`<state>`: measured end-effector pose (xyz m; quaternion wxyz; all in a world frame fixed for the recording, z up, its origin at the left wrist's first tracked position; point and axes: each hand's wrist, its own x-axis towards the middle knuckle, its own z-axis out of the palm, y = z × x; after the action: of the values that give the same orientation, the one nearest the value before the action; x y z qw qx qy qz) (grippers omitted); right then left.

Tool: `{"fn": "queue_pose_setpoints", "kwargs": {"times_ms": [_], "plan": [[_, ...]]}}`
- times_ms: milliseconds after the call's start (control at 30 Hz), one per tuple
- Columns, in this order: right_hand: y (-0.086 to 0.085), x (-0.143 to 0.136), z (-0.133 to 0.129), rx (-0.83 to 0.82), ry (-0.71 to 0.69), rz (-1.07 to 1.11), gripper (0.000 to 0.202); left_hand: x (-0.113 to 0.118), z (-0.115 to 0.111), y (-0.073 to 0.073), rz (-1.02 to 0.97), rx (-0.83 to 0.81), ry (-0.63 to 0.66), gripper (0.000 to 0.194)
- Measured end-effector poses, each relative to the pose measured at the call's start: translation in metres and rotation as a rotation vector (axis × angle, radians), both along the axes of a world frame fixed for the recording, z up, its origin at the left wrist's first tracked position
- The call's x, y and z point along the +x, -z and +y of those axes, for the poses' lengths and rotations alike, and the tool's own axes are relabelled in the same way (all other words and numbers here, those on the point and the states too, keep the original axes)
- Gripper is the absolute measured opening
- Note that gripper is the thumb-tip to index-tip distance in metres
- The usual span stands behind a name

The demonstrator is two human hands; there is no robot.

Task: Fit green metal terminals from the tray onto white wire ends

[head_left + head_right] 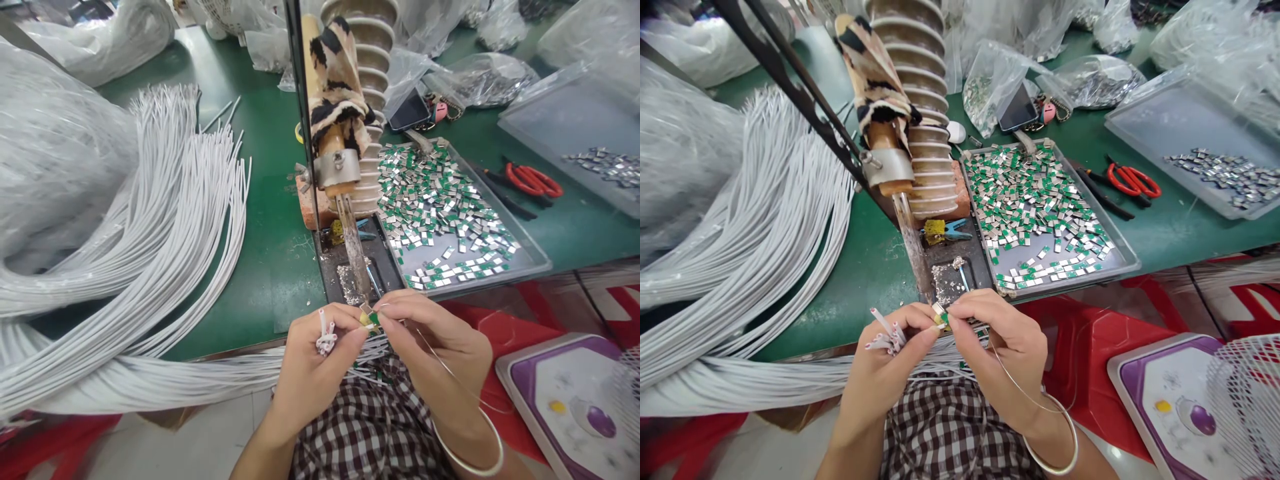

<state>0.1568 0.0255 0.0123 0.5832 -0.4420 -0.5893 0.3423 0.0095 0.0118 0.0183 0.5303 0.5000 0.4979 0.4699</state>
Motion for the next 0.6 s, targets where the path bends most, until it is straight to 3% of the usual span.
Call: {"fn": "queue_pose_setpoints", "kwargs": {"times_ms": [200,400,600], "plan": [[0.007,-0.001,-0.010,0.065,0.196,-0.184,0.035,-0.001,0.003,-0.002,-0.070,-0.007,-0.066,0.019],[0.002,-0.002,-0.003,0.289,0.202,-0.322,0.030,0.001,0.010,-0.009,-0.103,0.006,-0.105,0.022],[-0.002,-0.002,0.000,0.344,0.262,-0.405,0.033,0.001,0.012,-0.012,-0.109,0.033,-0.133,0.020]]}}
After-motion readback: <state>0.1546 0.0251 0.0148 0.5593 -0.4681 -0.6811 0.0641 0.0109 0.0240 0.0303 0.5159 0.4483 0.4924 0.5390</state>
